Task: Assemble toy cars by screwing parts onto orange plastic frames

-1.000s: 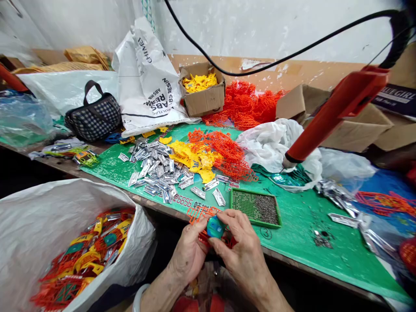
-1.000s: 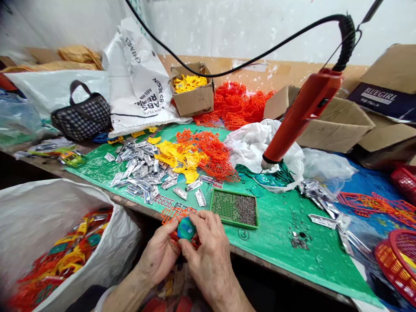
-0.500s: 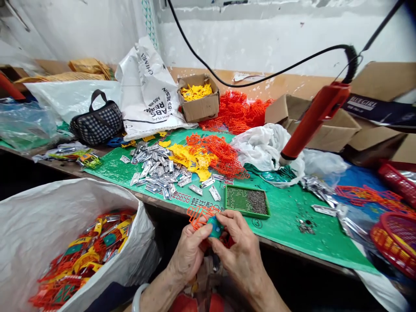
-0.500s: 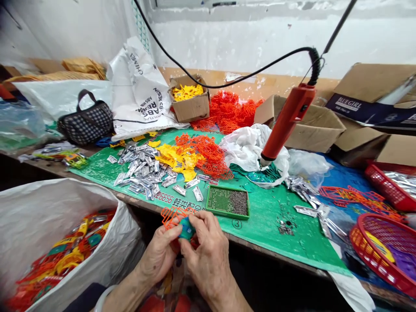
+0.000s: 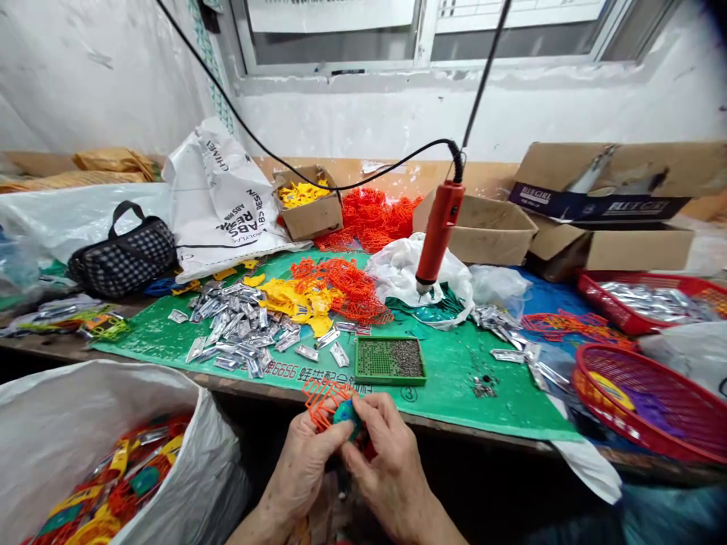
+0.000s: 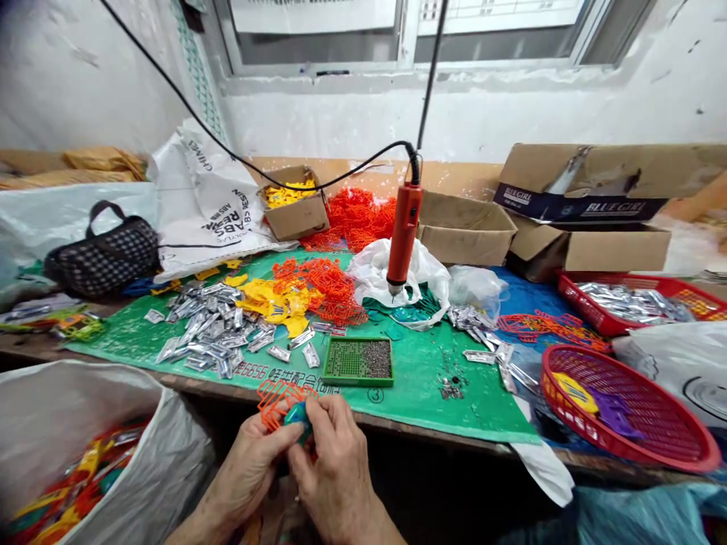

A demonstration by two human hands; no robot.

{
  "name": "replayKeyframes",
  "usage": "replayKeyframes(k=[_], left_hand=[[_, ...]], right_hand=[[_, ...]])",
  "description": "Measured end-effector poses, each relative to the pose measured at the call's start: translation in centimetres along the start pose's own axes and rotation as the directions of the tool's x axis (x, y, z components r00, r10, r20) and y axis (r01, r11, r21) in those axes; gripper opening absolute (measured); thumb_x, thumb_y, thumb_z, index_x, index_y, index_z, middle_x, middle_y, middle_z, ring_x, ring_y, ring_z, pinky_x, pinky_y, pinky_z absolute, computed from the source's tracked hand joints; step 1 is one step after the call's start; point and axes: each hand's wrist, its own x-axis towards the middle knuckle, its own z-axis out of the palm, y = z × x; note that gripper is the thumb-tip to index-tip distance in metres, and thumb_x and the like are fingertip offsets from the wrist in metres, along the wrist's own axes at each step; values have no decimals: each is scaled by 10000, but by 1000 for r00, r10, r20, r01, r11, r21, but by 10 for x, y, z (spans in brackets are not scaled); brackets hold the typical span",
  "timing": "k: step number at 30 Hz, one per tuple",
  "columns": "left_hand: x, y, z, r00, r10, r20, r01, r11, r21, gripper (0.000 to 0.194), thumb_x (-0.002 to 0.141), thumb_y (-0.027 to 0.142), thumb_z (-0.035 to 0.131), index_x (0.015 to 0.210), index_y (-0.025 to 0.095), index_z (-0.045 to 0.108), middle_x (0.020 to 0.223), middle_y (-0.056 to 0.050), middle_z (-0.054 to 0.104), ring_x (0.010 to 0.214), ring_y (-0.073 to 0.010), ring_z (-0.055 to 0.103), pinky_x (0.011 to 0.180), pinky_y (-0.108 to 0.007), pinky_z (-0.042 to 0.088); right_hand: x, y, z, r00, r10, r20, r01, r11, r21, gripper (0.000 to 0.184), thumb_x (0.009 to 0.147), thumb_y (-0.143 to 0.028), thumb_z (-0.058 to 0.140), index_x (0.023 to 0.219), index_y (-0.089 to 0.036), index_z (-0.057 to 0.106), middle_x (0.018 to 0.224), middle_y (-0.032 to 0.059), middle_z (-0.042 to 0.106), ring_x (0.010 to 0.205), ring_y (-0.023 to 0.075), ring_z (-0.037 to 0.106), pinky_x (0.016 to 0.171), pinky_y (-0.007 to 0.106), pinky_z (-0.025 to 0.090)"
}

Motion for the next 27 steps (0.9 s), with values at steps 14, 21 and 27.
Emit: replayKeyframes(k=[14, 21, 27], left_hand=[[13, 10, 17, 992, -92, -87, 91, 996, -15, 272, 631, 195, 803, 894, 140, 764, 824, -48, 742, 656, -137, 626, 691, -247, 506], [-19, 24, -2, 991, -70, -111, 78, 994, 72, 279, 626, 199, 811, 892, 126, 769, 765, -34, 729, 646, -130, 652, 639, -219, 493], [-34, 34, -20, 984, -88, -156, 101, 992, 76, 394, 577, 226, 864, 955, 158, 775, 792, -33, 749, 662, -148, 673, 605, -223, 496]], right_hand=[[-11, 26, -49, 998, -61, 15, 62, 991, -121, 404, 897, -209, 576, 1299, -172, 557, 1268, 180, 585, 1150, 279, 619, 924, 433, 591], [42, 37, -104, 965, 28, -260, -30, 1000, -3, 241, 883, -334, 633, 1084, -210, 684, 1136, 124, 631, 916, 230, 670, 679, 370, 623], [116, 48, -130, 877, 42, -478, -60, 998, -21, 310, 814, -405, 668, 1039, -193, 693, 1085, 102, 614, 845, 215, 634, 610, 365, 589]])
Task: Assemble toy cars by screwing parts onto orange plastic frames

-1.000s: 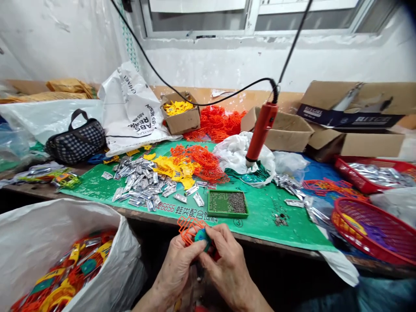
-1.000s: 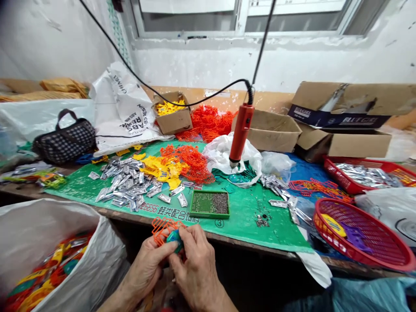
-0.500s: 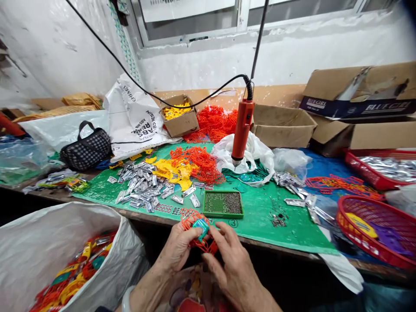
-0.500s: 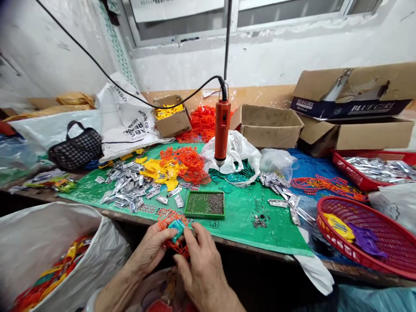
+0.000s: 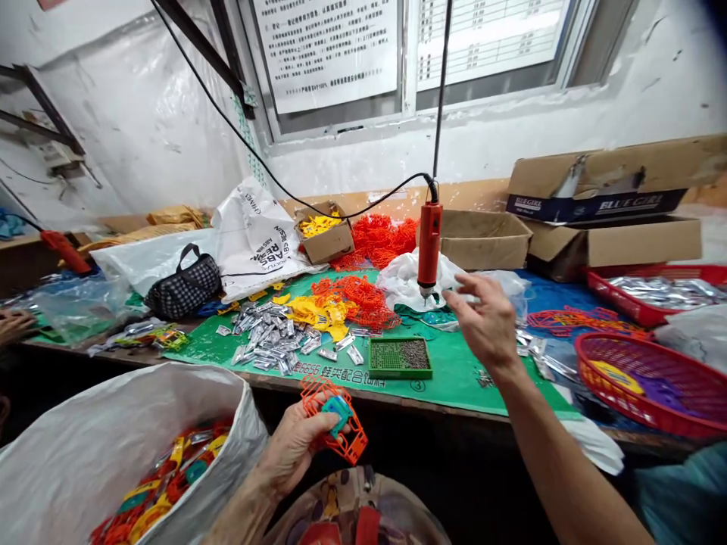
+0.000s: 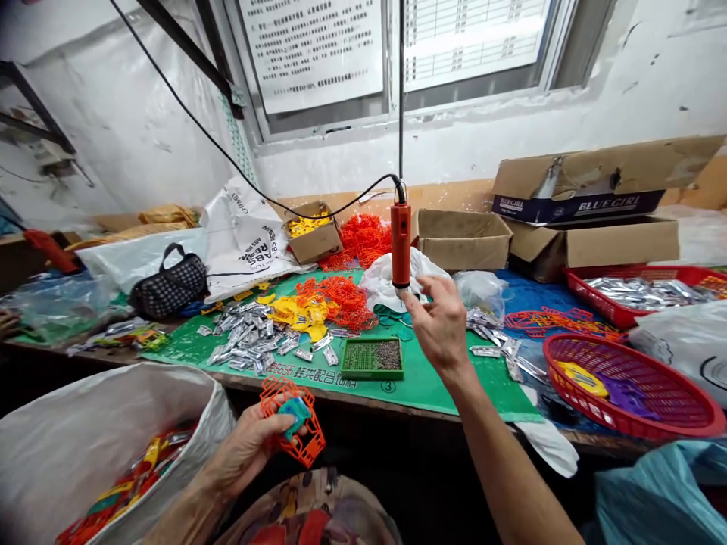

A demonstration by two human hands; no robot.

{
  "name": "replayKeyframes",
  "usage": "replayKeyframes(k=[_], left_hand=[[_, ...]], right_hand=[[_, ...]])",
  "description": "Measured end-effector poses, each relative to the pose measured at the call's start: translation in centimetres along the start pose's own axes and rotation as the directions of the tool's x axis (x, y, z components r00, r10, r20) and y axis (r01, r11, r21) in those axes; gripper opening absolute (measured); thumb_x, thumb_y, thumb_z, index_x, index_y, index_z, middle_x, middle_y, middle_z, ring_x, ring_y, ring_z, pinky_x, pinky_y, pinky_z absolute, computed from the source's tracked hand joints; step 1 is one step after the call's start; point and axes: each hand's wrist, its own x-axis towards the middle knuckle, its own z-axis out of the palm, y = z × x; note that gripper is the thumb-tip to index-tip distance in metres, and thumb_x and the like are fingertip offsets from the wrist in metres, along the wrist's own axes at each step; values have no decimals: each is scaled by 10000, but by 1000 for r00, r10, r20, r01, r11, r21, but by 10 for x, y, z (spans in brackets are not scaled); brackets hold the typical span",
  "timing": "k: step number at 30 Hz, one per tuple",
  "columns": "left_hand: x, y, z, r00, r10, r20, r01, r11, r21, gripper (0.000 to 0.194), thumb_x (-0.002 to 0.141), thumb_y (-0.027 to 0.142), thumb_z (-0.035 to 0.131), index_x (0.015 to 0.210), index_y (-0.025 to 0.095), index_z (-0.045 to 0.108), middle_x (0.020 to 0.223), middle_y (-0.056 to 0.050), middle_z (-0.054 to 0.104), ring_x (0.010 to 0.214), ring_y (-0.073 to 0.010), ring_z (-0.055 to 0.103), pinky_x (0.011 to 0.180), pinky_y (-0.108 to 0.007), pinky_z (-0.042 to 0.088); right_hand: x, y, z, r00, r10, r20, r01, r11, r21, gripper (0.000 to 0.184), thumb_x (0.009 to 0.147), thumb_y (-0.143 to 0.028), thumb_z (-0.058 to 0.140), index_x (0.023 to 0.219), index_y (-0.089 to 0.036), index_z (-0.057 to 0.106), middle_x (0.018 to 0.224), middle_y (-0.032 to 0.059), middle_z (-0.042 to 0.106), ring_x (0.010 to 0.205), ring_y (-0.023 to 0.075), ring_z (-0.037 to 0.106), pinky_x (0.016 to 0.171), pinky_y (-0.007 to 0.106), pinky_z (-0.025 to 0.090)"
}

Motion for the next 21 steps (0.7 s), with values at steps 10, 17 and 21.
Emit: replayKeyframes(k=[10, 17, 21], left_hand=[[13, 0, -2, 993, -17, 119, 22, 999, -39, 262, 654, 194, 788, 904, 123, 764, 793, -39, 726, 694, -141, 663, 654, -222, 489], [27, -7, 5, 988, -60, 143, 72, 995, -76, 240, 626, 180, 755, 859, 123, 754, 754, -41, 717, 643, -133, 644, 627, -218, 470], [36, -6, 8, 982, -78, 172, 90, 994, -65, 224, 639, 197, 748, 850, 123, 756, 742, -40, 705, 651, -136, 632, 632, -221, 469]], right_hand=[[108, 63, 74, 981, 176, 84, -187, 970, 155, 871, 522, -346, 829, 1303, -177, 485, 1168, 117, 571, 1094, 313, 548, 958, 559, 438], [110, 51, 96, 926, 273, 260, -353, 870, 345, 445, 506, -303, 813, 874, -207, 581, 842, 14, 621, 716, 176, 559, 710, 391, 508], [82, 24, 95, 866, 261, 427, -419, 845, 333, 429, 516, -342, 802, 879, -203, 623, 797, 8, 633, 694, 176, 578, 636, 358, 518]])
